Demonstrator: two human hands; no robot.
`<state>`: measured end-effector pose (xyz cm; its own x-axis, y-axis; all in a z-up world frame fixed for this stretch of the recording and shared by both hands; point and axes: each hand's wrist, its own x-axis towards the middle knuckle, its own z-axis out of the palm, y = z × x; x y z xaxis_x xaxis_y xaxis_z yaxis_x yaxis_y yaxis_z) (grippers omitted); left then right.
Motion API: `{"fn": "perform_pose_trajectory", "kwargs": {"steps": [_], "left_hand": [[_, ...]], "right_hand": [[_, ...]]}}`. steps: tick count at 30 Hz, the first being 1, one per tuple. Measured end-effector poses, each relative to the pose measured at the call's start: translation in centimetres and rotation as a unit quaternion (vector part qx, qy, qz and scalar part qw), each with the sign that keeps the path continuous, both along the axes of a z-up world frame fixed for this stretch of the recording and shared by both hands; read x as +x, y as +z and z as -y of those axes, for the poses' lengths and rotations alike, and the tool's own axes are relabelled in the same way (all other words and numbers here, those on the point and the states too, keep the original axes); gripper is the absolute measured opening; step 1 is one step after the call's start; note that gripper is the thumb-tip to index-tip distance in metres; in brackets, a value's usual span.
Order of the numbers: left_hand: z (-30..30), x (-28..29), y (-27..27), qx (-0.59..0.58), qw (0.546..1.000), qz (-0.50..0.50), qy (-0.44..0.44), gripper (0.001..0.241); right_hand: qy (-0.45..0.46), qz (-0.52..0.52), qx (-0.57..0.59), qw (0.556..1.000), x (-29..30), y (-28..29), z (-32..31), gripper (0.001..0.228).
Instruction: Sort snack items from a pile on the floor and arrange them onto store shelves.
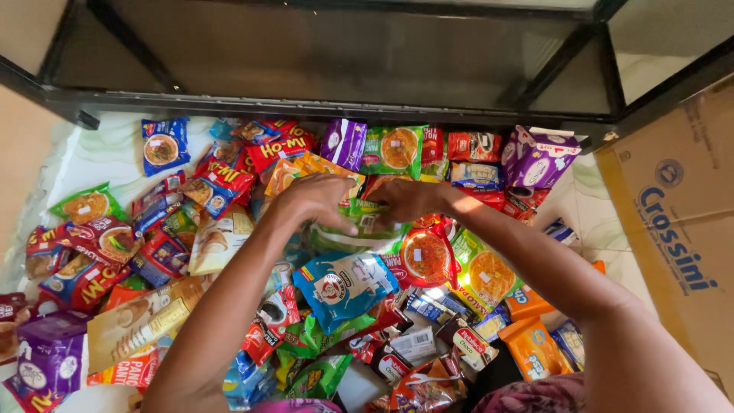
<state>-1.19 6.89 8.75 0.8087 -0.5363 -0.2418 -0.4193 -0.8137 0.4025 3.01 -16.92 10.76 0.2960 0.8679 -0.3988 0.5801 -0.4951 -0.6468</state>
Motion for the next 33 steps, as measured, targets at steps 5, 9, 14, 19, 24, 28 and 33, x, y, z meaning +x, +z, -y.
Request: {"fn": "perform_pose_trajectory", "kwargs": {"steps": [5,9,14,19,24,28,33], "left_hand": [[3.1,-1.6,12.0,0.119,0.986,-0.023,0.118,0.035],[3.4,-2.6,20.5,0.096,0.984,0.042,0.147,0.038],[2.5,-1.1,22.0,0.071,0.965,0.203,0.149,0.013],[1.9,0.9,23.7,0.067,0.928,0.335,0.146,0.017],[1.4,2.3,27.8,0.085,0.858,0.477,0.173,0.020],[1.1,1.9,33.0,0.132,0.800,0.547,0.208,0.026],[-0.8,3.4,37.0,0.109,0.667,0.706,0.213,0.035]], "right_hand": [[-0.031,0.202,0.072,0.976,0.6,6.7,-1.9,0.034],[-0.065,0.350,0.087,0.930,0.6,13.9,-2.5,0.036],[-0.099,0.423,0.034,0.900,0.3,20.4,-3.8,0.038],[-0.124,0.465,0.057,0.875,1.4,24.1,-4.6,0.039],[-0.164,0.538,0.096,0.821,2.7,28.0,-5.6,0.032],[-0.173,0.590,0.158,0.773,2.0,33.6,-6.7,0.032],[-0.166,0.684,0.267,0.658,2.4,38.0,-8.0,0.046]]}}
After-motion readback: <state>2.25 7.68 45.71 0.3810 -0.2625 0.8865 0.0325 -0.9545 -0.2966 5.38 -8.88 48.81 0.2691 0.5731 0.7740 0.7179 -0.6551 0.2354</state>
